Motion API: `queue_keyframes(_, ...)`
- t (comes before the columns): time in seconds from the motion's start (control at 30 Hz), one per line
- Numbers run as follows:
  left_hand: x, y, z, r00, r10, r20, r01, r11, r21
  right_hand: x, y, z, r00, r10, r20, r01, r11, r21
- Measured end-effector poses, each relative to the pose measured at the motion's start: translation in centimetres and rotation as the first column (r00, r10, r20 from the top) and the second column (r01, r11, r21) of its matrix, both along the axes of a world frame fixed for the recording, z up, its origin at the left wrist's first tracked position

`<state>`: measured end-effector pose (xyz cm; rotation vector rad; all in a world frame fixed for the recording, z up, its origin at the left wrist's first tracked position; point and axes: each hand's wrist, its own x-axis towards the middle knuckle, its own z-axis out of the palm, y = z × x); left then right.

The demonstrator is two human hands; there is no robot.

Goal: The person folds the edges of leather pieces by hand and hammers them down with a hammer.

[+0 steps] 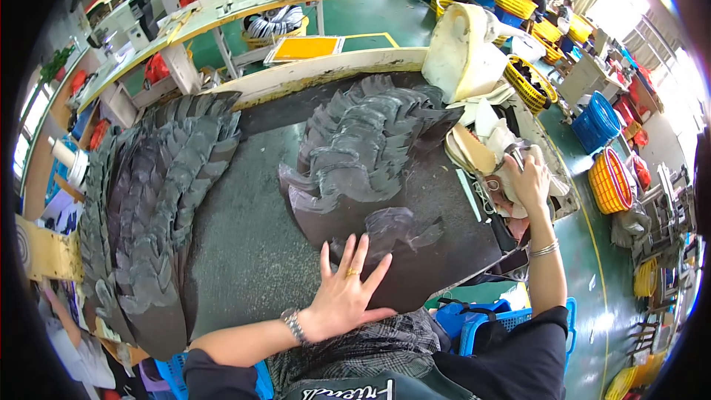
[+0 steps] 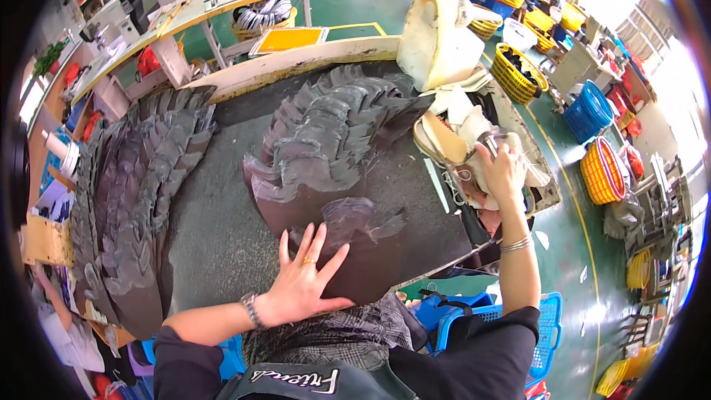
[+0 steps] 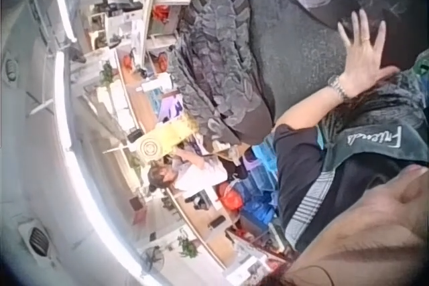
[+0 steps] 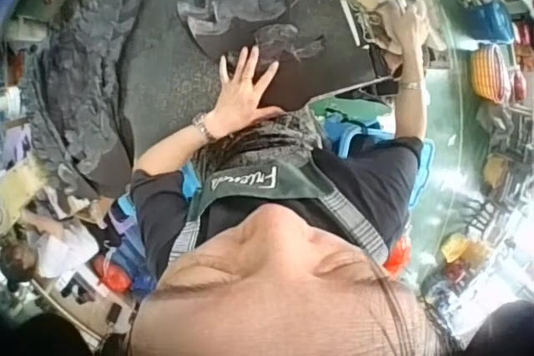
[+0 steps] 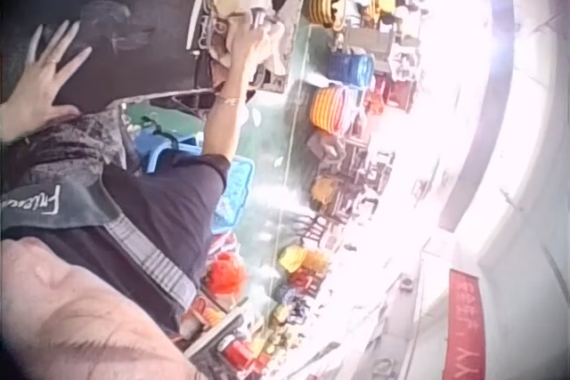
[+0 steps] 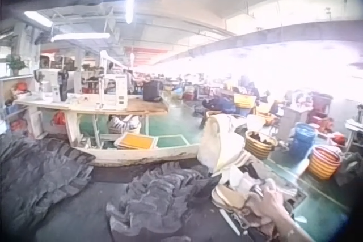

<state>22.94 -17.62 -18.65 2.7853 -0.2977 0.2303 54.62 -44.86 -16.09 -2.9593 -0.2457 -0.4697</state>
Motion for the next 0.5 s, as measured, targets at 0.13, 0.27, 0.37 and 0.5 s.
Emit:
queue_keyframes(0.13, 1.5, 2.0, 0.4, 0.986, 0.045, 0.161, -0.064, 0.991, 0.118, 1.1, -2.7, -1.6, 0.958, 0.285, 0.028, -0.286, 0.953, 0.103)
queue_keyframes(0.27, 1.4, 3.5, 1.6, 0.949, 0.214, 0.23, -0.192, 0.975, -0.116, 0.2, -3.4, -0.2, 0.941, 0.318, 0.12, -0.331, 0.937, 0.114)
queue_keyframes(0.37, 5.4, 3.5, 3.4, 0.89, 0.301, 0.343, -0.259, 0.952, -0.164, -3.8, 0.4, 1.8, 0.943, 0.228, 0.244, -0.331, 0.738, 0.588)
queue_keyframes(0.5, 6.7, 3.3, 2.9, 0.985, 0.131, 0.111, -0.109, 0.977, -0.183, -11.3, 5.3, 5.6, 0.895, 0.445, 0.018, -0.296, 0.565, 0.77)
